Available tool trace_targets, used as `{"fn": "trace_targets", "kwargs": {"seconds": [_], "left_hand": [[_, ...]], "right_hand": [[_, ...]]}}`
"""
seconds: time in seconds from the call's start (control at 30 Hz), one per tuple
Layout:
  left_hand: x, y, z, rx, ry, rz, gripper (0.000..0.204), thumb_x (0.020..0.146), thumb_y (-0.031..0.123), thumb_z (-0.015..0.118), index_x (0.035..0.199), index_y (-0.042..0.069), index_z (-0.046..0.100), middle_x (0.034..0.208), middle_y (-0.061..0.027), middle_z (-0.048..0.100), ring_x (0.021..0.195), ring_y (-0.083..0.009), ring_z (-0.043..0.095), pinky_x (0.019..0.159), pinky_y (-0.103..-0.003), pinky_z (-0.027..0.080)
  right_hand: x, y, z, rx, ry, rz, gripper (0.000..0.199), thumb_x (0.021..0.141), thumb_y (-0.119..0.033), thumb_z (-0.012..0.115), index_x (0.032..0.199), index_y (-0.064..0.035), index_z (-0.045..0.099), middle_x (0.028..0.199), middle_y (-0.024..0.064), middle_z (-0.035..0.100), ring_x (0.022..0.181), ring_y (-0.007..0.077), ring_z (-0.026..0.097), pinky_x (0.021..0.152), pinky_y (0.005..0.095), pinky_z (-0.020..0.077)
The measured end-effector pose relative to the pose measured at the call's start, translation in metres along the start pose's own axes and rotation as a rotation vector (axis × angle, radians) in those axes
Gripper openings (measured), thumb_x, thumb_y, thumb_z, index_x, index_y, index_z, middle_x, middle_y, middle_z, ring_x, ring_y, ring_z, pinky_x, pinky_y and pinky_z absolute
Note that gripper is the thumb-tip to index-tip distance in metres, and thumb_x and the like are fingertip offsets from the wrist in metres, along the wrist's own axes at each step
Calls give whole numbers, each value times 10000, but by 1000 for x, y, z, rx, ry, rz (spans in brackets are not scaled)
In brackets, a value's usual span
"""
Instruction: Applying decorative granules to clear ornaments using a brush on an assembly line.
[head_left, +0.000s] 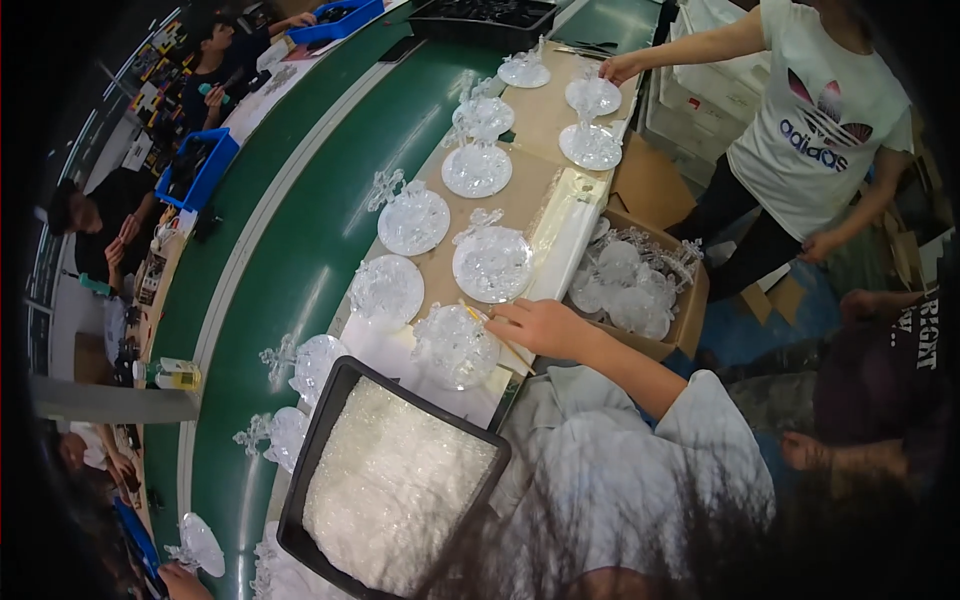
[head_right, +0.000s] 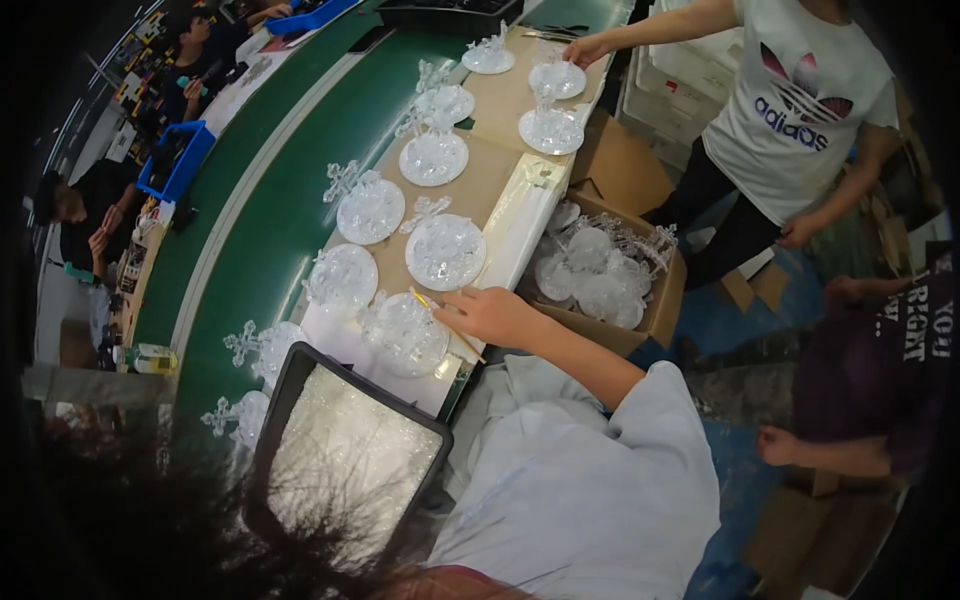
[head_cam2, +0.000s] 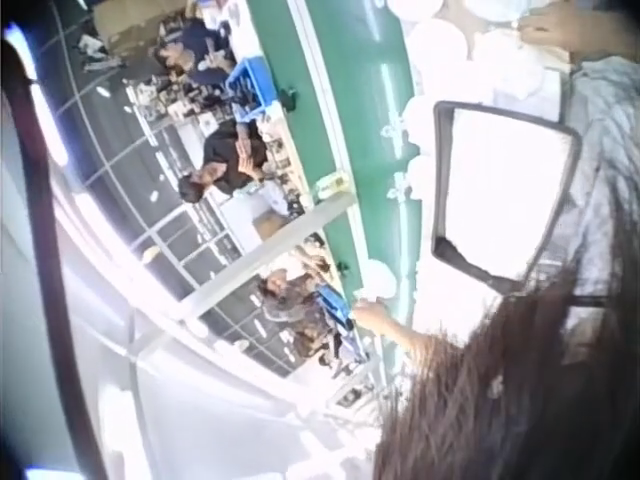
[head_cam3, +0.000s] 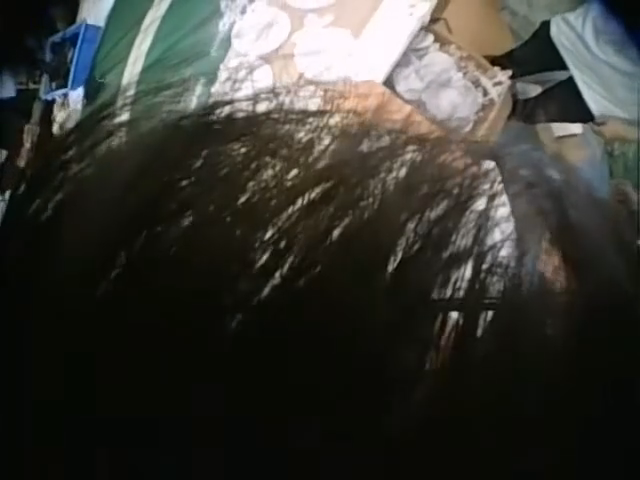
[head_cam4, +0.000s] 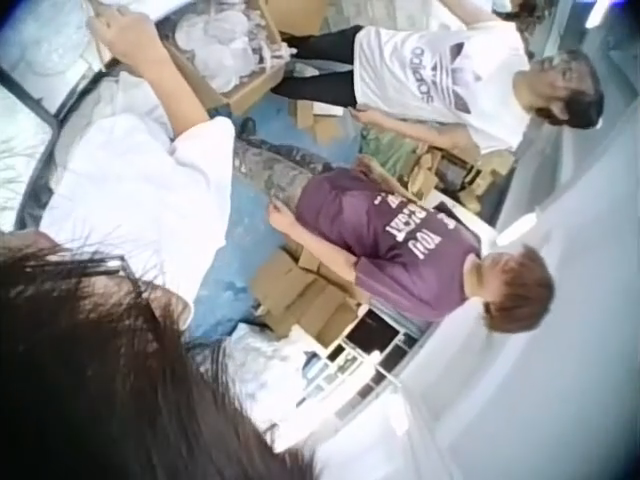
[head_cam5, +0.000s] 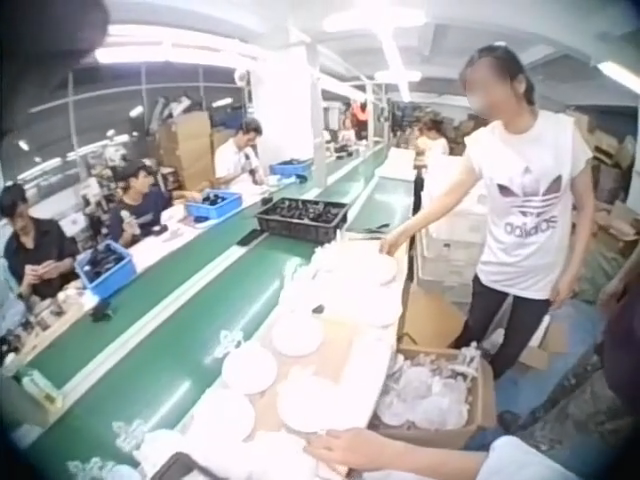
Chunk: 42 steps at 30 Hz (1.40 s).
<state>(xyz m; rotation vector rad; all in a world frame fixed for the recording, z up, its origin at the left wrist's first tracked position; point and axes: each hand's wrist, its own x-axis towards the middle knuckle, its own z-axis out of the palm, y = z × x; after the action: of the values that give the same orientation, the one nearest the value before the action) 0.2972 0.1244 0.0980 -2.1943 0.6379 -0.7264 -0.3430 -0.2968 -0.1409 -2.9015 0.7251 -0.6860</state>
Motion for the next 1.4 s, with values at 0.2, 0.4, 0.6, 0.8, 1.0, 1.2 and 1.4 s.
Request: {"fn": "trace_targets", "kwargs": {"seconds": [0.2, 0.4, 0.6, 0.8, 1.0, 1.2, 1.4], "left_hand": [[-75, 12, -38, -941, 261, 5, 311, 1015, 236, 545, 1256, 44, 591, 942, -128, 673, 829, -221, 619, 763, -354, 496], [-118, 85, -202, -1091, 114, 88, 174, 1054, 143, 456, 1068, 15, 574, 852, -192, 636, 712, -356, 605, 645, -406, 453], [-148, 120, -234, -1165, 138, 156, 160, 1032, 110, 478, 1094, 16, 592, 954, -236, 660, 857, -432, 636, 740, -452, 493], [-158, 153, -294, -676, -17, 219, 297, 993, 197, 498, 1029, 4, 721, 880, -231, 714, 805, -362, 706, 743, -425, 560], [-178, 201, -202, -1333, 28, 168, 274, 985, 40, 437, 1198, -36, 592, 1048, -264, 660, 978, -431, 643, 834, -457, 512], [-166, 215, -214, -1383, 131, 202, 123, 984, 61, 528, 1081, 35, 599, 825, -242, 632, 780, -434, 630, 675, -457, 479], [-168, 215, -204, -1513, 123, 228, 100, 990, 57, 527, 1043, 16, 600, 752, -196, 617, 660, -363, 615, 613, -403, 471]], "right_hand": [[-9, 6, -12, 74, 251, -39, 243, 750, -34, 684, 992, -37, 686, 975, 116, 702, 843, 274, 705, 663, 369, 594], [61, -106, -55, 567, 98, -262, 388, 727, -90, 719, 1113, -100, 685, 1078, 145, 686, 940, 316, 694, 753, 410, 587], [82, -180, -4, 112, -457, -536, 855, 729, -545, 787, 1436, -169, 489, 1452, 187, 457, 1333, 431, 434, 978, 513, 436], [65, -168, 25, 101, -396, -520, 491, 677, -500, 799, 1008, -157, 684, 1077, 111, 627, 1087, 345, 571, 871, 462, 466], [70, -173, 15, 203, -422, -530, 129, 793, -234, 653, 872, -131, 646, 919, 73, 622, 903, 279, 634, 737, 413, 536], [90, -153, -17, 351, -471, -461, 274, 851, -151, 662, 1106, -77, 592, 971, 122, 612, 898, 312, 646, 769, 402, 549], [142, -202, -40, 619, -416, -403, 432, 861, -174, 720, 1245, -48, 569, 1069, 160, 608, 943, 349, 647, 808, 421, 542]]}}
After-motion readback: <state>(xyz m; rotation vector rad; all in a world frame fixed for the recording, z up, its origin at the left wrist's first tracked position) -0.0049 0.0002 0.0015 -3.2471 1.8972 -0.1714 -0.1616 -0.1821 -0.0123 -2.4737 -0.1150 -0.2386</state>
